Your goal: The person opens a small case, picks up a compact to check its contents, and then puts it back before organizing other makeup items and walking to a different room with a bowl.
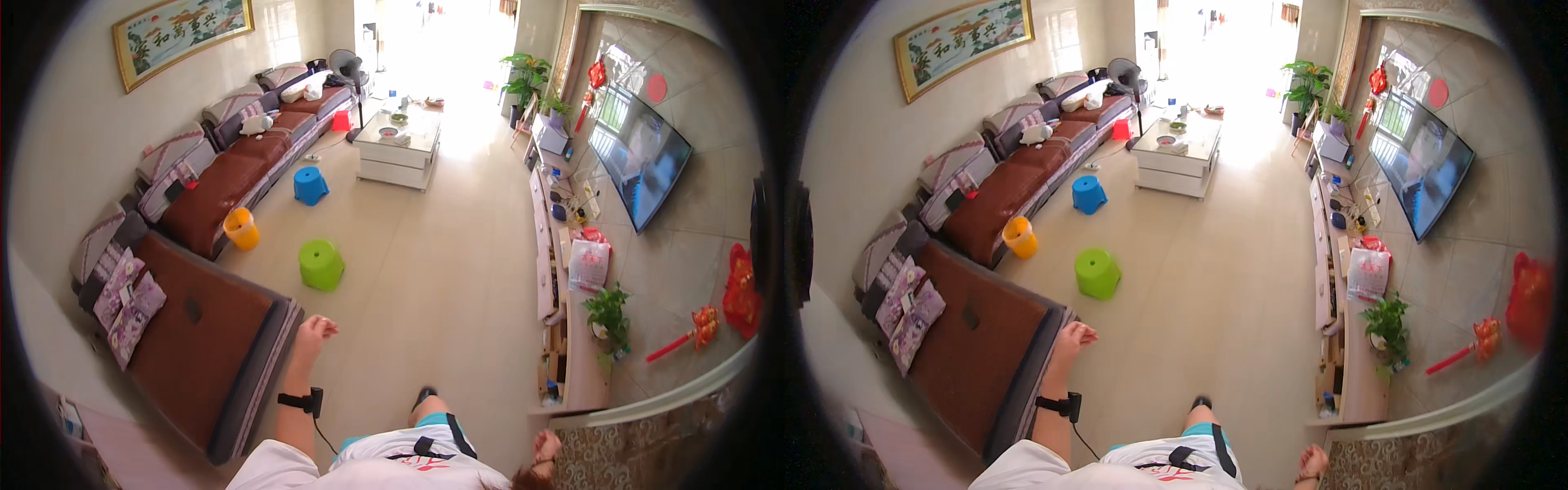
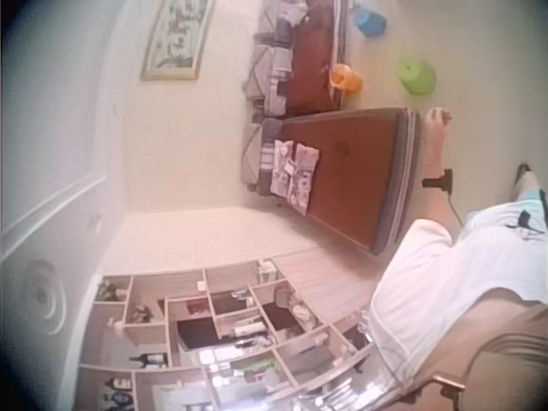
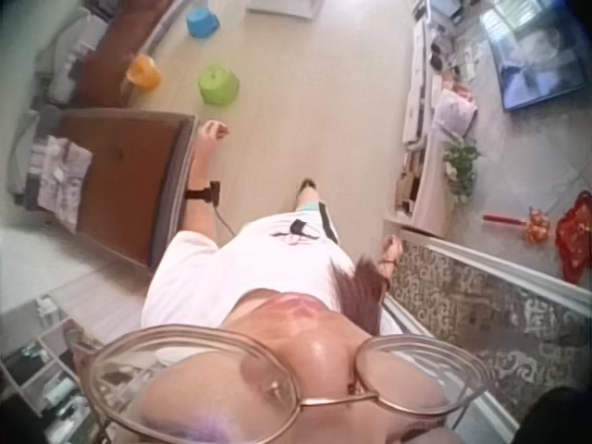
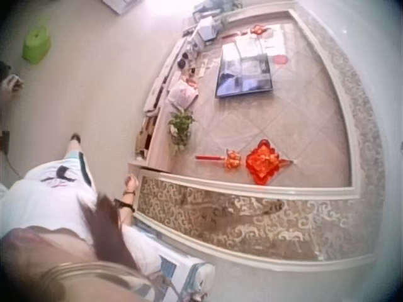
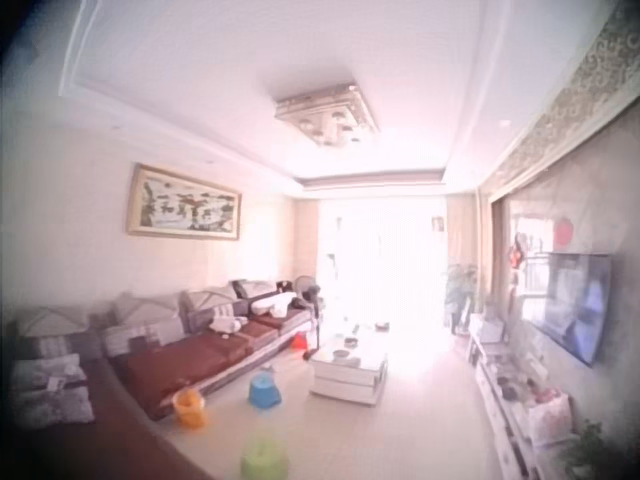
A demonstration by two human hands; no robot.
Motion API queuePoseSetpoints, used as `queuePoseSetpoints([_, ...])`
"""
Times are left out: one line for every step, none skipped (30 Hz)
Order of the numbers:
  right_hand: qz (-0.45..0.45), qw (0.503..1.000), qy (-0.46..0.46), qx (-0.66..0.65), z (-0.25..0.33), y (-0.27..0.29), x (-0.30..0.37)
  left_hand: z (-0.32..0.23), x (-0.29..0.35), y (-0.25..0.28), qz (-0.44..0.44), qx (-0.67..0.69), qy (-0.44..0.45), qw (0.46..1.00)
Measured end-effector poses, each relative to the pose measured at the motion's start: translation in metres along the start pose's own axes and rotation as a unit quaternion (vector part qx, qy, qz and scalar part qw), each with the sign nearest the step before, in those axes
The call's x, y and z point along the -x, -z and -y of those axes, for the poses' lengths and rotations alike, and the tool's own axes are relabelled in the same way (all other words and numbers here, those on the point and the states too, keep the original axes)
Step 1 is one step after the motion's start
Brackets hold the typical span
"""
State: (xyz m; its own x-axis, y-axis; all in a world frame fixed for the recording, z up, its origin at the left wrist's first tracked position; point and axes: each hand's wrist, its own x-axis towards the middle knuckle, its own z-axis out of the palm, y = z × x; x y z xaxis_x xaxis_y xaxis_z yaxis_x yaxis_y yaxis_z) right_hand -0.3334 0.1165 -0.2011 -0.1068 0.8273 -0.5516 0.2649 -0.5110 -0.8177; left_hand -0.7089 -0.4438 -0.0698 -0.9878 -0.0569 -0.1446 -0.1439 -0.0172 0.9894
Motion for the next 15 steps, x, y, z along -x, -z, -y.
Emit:
queuePoseSetpoints([-0.04,0.999,-0.033,0.0,-0.005,0.002,-0.028,-0.005,-0.03,-0.013,-0.001,0.0,-0.003,1.0])
queuePoseSetpoints([-0.085,0.994,-0.064,-0.003,-0.009,0.008,-0.064,-0.006,-0.062,-0.029,0.04,-0.015,-0.003,0.999])
queuePoseSetpoints([-0.08,0.995,-0.065,-0.003,-0.004,-0.018,-0.09,-0.007,-0.09,-0.04,0.073,-0.035,-0.003,0.997])
queuePoseSetpoints([-0.099,0.991,-0.078,0.039,0.004,-0.047,-0.108,-0.003,-0.115,-0.043,0.064,-0.047,0.015,0.997])
queuePoseSetpoints([-0.114,0.986,-0.089,0.081,0.011,-0.079,-0.127,0.009,-0.135,-0.04,0.053,-0.06,0.033,0.996])
queuePoseSetpoints([-0.052,0.994,-0.055,0.078,0.022,-0.131,-0.144,0.053,-0.151,-0.019,0.006,-0.063,0.078,0.995])
queuePoseSetpoints([0.008,0.997,-0.026,0.077,0.038,-0.192,-0.138,0.065,-0.162,-0.005,-0.04,-0.067,0.128,0.989])
queuePoseSetpoints([0.054,0.996,0.049,0.057,0.068,-0.282,-0.144,0.074,-0.178,0.01,-0.084,-0.073,0.16,0.981])
queuePoseSetpoints([0.08,0.991,0.092,0.058,0.076,-0.329,-0.17,0.066,-0.195,0.0,-0.088,-0.085,0.22,0.968])
queuePoseSetpoints([0.126,0.987,0.094,0.037,0.104,-0.409,-0.167,0.055,-0.2,0.008,-0.098,-0.091,0.228,0.965])
queuePoseSetpoints([0.167,0.977,0.12,0.049,0.14,-0.489,-0.15,0.045,-0.205,0.014,-0.148,-0.057,0.227,0.961])
queuePoseSetpoints([0.257,0.959,0.107,0.047,0.17,-0.566,-0.15,0.037,-0.212,0.021,-0.198,-0.024,0.226,0.954])
queuePoseSetpoints([0.321,0.933,0.146,0.07,0.199,-0.632,-0.147,0.03,-0.221,0.027,-0.214,-0.014,0.24,0.947])
queuePoseSetpoints([0.346,0.921,0.157,0.086,0.247,-0.702,-0.08,0.027,-0.226,0.037,-0.248,-0.003,0.251,0.936])
queuePoseSetpoints([0.421,0.88,0.203,0.087,0.28,-0.749,-0.051,0.025,-0.239,0.043,-0.26,0.012,0.256,0.931])
